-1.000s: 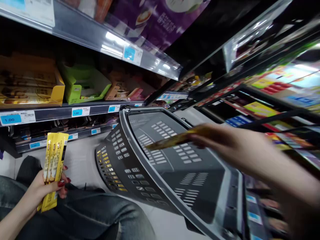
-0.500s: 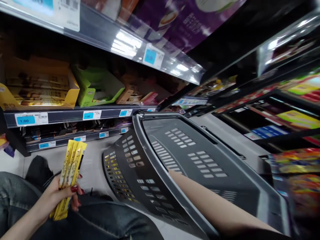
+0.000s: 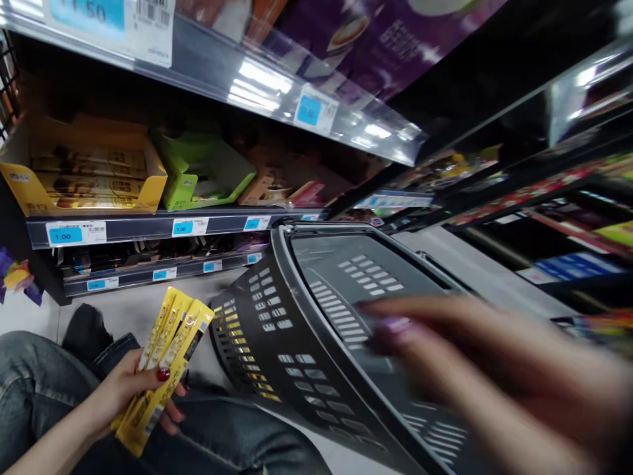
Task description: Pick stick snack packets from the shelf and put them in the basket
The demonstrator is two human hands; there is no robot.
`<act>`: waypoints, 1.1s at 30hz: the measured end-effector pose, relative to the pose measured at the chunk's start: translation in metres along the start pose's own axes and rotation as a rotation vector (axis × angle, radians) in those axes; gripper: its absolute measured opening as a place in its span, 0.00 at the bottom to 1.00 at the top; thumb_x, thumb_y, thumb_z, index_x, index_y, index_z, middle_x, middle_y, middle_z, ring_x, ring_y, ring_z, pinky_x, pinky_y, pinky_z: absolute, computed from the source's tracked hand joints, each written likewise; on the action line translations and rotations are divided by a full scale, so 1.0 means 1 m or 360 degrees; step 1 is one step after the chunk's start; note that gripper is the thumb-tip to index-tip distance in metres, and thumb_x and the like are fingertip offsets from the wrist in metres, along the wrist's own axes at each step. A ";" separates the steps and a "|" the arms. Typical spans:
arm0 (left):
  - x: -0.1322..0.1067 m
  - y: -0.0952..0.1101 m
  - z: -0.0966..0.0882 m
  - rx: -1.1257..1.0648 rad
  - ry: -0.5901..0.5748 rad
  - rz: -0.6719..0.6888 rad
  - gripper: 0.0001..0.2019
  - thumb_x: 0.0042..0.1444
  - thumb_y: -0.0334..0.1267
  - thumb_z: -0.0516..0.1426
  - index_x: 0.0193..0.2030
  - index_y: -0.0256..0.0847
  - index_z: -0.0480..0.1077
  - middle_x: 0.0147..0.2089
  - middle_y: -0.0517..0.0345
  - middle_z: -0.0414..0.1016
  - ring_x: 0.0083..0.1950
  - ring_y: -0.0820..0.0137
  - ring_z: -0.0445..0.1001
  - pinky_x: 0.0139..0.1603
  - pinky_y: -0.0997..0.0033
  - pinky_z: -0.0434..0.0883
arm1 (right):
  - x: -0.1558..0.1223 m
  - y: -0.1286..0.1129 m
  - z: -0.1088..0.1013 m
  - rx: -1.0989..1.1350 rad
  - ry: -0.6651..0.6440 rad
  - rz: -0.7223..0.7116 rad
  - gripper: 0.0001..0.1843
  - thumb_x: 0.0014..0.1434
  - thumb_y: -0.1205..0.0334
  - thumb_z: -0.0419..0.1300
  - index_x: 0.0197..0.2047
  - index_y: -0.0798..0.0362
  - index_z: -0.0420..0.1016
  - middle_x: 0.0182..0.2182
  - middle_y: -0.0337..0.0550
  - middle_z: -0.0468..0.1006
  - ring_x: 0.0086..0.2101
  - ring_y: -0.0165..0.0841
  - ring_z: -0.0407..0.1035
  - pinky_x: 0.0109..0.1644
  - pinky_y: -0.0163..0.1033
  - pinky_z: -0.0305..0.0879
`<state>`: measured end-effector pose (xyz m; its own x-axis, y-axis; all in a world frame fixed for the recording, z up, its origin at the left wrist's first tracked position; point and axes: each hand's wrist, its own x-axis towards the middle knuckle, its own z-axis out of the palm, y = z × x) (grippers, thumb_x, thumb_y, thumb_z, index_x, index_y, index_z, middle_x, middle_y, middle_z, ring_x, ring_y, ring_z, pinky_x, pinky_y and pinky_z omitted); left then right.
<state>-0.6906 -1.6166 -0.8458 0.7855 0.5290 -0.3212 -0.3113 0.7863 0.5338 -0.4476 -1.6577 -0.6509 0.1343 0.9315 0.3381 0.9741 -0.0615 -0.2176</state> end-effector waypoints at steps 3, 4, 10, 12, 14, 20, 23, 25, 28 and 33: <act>-0.004 -0.003 -0.002 0.0014 -0.0057 -0.0066 0.09 0.48 0.36 0.61 0.34 0.33 0.71 0.30 0.49 0.78 0.24 0.65 0.77 0.23 0.68 0.74 | -0.026 -0.031 0.043 0.0475 -0.0503 0.0155 0.15 0.56 0.55 0.55 0.46 0.46 0.67 0.29 0.39 0.76 0.22 0.29 0.67 0.25 0.34 0.64; -0.004 -0.003 -0.003 0.0025 -0.0061 -0.0085 0.10 0.47 0.37 0.61 0.35 0.34 0.70 0.30 0.49 0.78 0.24 0.64 0.77 0.22 0.68 0.74 | -0.028 -0.036 0.062 0.0648 -0.0583 0.0273 0.17 0.54 0.56 0.57 0.47 0.49 0.66 0.31 0.40 0.76 0.22 0.29 0.66 0.25 0.34 0.63; -0.007 0.008 -0.004 0.0193 -0.0037 -0.0116 0.12 0.46 0.38 0.62 0.36 0.35 0.71 0.31 0.49 0.78 0.25 0.64 0.77 0.20 0.71 0.73 | -0.021 -0.022 0.136 0.1911 -0.0909 0.0646 0.15 0.48 0.52 0.63 0.26 0.56 0.66 0.17 0.34 0.69 0.13 0.22 0.59 0.16 0.28 0.53; -0.009 0.017 -0.003 0.0227 0.0034 -0.0045 0.15 0.41 0.36 0.65 0.36 0.35 0.72 0.32 0.49 0.78 0.28 0.63 0.77 0.21 0.71 0.73 | -0.025 -0.013 0.140 0.2020 -0.0705 0.0704 0.16 0.47 0.53 0.64 0.25 0.56 0.66 0.15 0.34 0.69 0.13 0.22 0.61 0.16 0.28 0.56; -0.010 0.026 -0.003 0.0204 0.0212 0.0061 0.19 0.33 0.32 0.67 0.37 0.35 0.72 0.32 0.51 0.78 0.32 0.60 0.77 0.24 0.70 0.75 | -0.031 -0.006 0.140 0.2100 -0.0475 0.0781 0.16 0.47 0.53 0.65 0.25 0.56 0.66 0.14 0.35 0.70 0.13 0.23 0.62 0.16 0.28 0.58; -0.010 0.038 -0.007 0.0202 0.0874 0.0528 0.17 0.35 0.33 0.67 0.35 0.34 0.73 0.30 0.53 0.80 0.29 0.63 0.78 0.28 0.70 0.77 | -0.045 -0.001 0.135 0.2371 -0.0566 0.0992 0.19 0.46 0.56 0.66 0.31 0.53 0.59 0.17 0.36 0.75 0.13 0.26 0.66 0.15 0.27 0.61; -0.008 0.038 -0.011 0.0254 0.0994 0.0589 0.15 0.37 0.34 0.67 0.33 0.33 0.73 0.28 0.55 0.80 0.27 0.65 0.77 0.28 0.73 0.77 | -0.047 -0.004 0.133 0.2361 -0.0754 0.0973 0.19 0.47 0.58 0.65 0.36 0.53 0.59 0.17 0.35 0.75 0.14 0.27 0.68 0.17 0.27 0.63; -0.007 0.038 -0.013 0.0256 0.1021 0.0608 0.15 0.36 0.33 0.68 0.33 0.32 0.74 0.27 0.54 0.80 0.26 0.65 0.78 0.27 0.74 0.77 | -0.047 -0.006 0.133 0.2311 -0.0829 0.0957 0.18 0.48 0.57 0.65 0.35 0.54 0.60 0.18 0.37 0.76 0.14 0.27 0.68 0.18 0.27 0.63; -0.006 0.040 -0.013 0.0221 0.1049 0.0621 0.15 0.36 0.32 0.68 0.32 0.31 0.74 0.28 0.52 0.80 0.27 0.64 0.78 0.27 0.74 0.77 | -0.048 -0.006 0.134 0.2268 -0.0853 0.0899 0.16 0.49 0.57 0.64 0.34 0.54 0.61 0.18 0.37 0.76 0.15 0.27 0.68 0.20 0.30 0.66; -0.013 0.043 -0.005 0.0031 0.0938 0.0707 0.17 0.29 0.28 0.69 0.31 0.35 0.73 0.31 0.56 0.80 0.31 0.64 0.78 0.29 0.74 0.77 | -0.050 -0.004 0.132 0.2189 -0.0603 0.0714 0.10 0.50 0.61 0.64 0.29 0.55 0.66 0.25 0.40 0.76 0.24 0.30 0.73 0.29 0.35 0.72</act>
<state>-0.7171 -1.5881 -0.8221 0.1682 0.8842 -0.4357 -0.5192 0.4552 0.7234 -0.4818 -1.6564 -0.7874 0.1043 0.9756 -0.1931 -0.0922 -0.1838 -0.9786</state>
